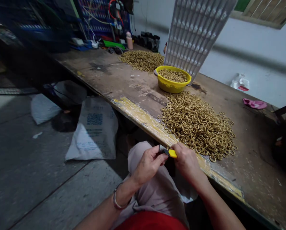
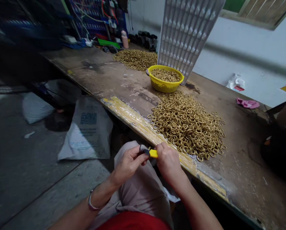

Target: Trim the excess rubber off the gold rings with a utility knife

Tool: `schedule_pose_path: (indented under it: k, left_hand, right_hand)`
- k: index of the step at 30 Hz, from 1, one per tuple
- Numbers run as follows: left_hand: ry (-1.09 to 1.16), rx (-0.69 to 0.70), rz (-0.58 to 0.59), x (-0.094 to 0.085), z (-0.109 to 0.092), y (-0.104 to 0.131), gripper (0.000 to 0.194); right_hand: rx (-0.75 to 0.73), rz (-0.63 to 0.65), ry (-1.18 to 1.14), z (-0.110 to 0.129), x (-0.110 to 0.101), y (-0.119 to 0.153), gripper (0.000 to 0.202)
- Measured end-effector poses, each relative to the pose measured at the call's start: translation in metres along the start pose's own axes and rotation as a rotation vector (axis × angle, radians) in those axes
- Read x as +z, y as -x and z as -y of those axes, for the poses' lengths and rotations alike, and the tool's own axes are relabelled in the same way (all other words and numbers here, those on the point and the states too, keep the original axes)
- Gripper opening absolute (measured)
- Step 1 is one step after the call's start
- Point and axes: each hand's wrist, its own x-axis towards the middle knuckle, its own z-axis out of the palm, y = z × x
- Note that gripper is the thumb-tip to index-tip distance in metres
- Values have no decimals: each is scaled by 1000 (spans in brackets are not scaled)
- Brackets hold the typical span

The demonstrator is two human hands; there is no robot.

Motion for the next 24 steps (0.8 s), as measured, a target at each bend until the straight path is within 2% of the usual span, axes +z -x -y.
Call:
schedule_pose_path:
  k: [2, 5, 7, 10, 12, 14, 16, 18, 22, 24]
  left_hand:
    - [-118, 111, 47, 1, -7, 8, 16]
    - [-248, 267, 262, 12, -7, 20, 15]
    - [-386, 229, 346, 24, 6, 24, 22]
    - [-666, 107, 413, 42, 35, 26, 14]
    - [-804, 89, 497, 50, 52, 26, 26]
    - [-874, 118, 530, 53, 60, 25, 39]
    - [-861, 136, 480, 49, 62, 23, 36]
    - [-763, 107, 372, 38, 58, 19, 25]
    - [-431, -25, 85, 4, 46, 4, 17]
    - [-319, -45, -61, -15, 39, -4, 17]
  right_hand:
    - [87, 58, 100, -5, -1, -9, 23]
    - [239, 73, 184, -19, 0, -26, 25]
    - [233, 21, 183, -26, 2, -37, 22]
    - [148, 15, 204, -25, 10, -55, 19]
    - [109, 55, 230, -21, 17, -69, 20]
    - [87, 79, 248, -16, 22, -82, 23]
    - [75, 89, 258, -12, 26, -94, 28]
    - [69, 103, 263, -9, 26, -102, 32]
    - [59, 134, 254, -3, 20, -108, 36]
    - [43, 147, 244, -1, 16, -107, 37]
